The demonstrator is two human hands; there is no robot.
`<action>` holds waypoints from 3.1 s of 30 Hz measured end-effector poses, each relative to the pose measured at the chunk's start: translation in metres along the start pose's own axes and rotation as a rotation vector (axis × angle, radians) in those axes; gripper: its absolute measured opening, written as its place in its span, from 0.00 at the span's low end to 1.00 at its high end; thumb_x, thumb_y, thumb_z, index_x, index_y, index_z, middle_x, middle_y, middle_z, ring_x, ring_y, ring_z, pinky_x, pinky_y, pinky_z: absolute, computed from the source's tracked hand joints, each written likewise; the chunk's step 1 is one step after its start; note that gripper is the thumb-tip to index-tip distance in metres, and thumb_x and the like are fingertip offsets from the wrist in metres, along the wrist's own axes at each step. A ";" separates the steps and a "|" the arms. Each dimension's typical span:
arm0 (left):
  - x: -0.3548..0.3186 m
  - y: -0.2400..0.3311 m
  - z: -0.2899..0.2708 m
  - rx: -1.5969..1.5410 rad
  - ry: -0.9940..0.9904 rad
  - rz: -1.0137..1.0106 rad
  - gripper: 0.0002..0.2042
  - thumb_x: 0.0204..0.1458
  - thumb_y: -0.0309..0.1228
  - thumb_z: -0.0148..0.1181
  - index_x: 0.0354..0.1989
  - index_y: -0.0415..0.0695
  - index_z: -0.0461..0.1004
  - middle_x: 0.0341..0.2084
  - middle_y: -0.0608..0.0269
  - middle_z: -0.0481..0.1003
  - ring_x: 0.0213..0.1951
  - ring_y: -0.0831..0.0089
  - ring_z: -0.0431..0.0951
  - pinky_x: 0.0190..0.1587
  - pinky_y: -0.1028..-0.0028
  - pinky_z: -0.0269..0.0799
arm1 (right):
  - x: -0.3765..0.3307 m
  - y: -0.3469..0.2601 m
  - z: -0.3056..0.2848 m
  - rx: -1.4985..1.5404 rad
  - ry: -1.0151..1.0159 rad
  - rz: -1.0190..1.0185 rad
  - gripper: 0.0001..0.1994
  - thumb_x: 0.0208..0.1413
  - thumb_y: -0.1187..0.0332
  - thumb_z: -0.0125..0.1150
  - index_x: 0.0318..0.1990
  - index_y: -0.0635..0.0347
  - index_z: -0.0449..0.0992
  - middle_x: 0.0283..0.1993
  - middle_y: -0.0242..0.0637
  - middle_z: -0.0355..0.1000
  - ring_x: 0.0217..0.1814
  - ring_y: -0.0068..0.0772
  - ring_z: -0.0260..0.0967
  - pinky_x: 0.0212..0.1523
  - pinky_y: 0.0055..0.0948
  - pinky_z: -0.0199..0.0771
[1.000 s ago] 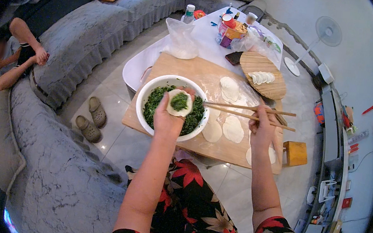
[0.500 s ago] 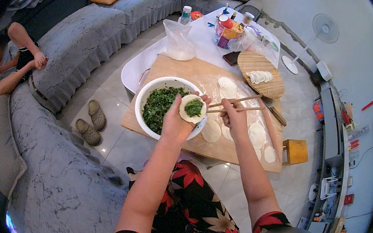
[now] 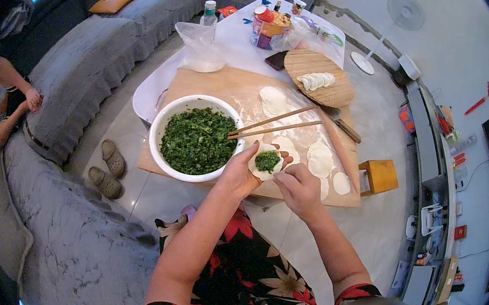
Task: The person fills round dough wrappers with a green vegetable mixture using chopsticks, then folds and pleats them into dumplings. The finished dumplings are placed on a wooden board.
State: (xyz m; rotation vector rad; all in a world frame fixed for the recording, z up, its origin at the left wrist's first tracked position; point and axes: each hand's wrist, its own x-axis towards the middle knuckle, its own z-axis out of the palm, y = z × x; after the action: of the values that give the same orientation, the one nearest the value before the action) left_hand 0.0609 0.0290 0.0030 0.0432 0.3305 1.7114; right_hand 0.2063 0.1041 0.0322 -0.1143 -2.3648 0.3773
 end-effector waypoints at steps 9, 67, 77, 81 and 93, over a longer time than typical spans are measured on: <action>0.017 -0.014 0.006 0.077 0.024 -0.019 0.24 0.64 0.40 0.30 0.56 0.30 0.58 0.50 0.39 0.68 0.54 0.51 0.69 0.57 0.57 0.66 | 0.001 0.014 -0.011 -0.053 -0.012 -0.070 0.09 0.38 0.79 0.62 0.30 0.58 0.75 0.27 0.35 0.65 0.27 0.36 0.69 0.29 0.30 0.76; 0.034 -0.044 -0.001 0.775 0.008 0.406 0.12 0.56 0.25 0.53 0.48 0.36 0.69 0.34 0.61 0.74 0.33 0.75 0.74 0.35 0.77 0.71 | -0.008 0.035 0.016 0.889 0.432 0.813 0.07 0.52 0.77 0.59 0.39 0.67 0.72 0.35 0.33 0.67 0.31 0.21 0.69 0.32 0.19 0.70; 0.032 -0.037 -0.004 0.534 -0.061 0.355 0.13 0.56 0.31 0.55 0.47 0.38 0.70 0.33 0.60 0.75 0.32 0.73 0.74 0.36 0.75 0.70 | -0.015 0.032 0.016 0.784 0.471 0.834 0.03 0.51 0.77 0.60 0.33 0.65 0.73 0.34 0.31 0.67 0.36 0.19 0.66 0.38 0.19 0.67; 0.032 -0.037 -0.004 0.514 -0.061 0.359 0.13 0.56 0.31 0.56 0.47 0.38 0.70 0.33 0.60 0.75 0.32 0.74 0.74 0.35 0.75 0.70 | -0.012 0.029 0.017 0.786 0.504 0.812 0.03 0.51 0.77 0.60 0.32 0.65 0.73 0.34 0.31 0.67 0.36 0.19 0.66 0.38 0.19 0.67; 0.031 -0.034 -0.006 0.530 -0.073 0.331 0.14 0.56 0.31 0.56 0.48 0.38 0.68 0.36 0.59 0.74 0.33 0.72 0.74 0.37 0.74 0.70 | -0.013 0.035 0.022 0.744 0.485 0.749 0.03 0.52 0.76 0.59 0.31 0.64 0.72 0.34 0.30 0.67 0.34 0.19 0.63 0.36 0.19 0.65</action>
State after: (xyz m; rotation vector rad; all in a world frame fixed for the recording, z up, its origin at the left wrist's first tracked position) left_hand 0.0868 0.0629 -0.0156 0.5741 0.7470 1.8971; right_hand 0.2001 0.1294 -0.0023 -0.6543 -1.5080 1.3769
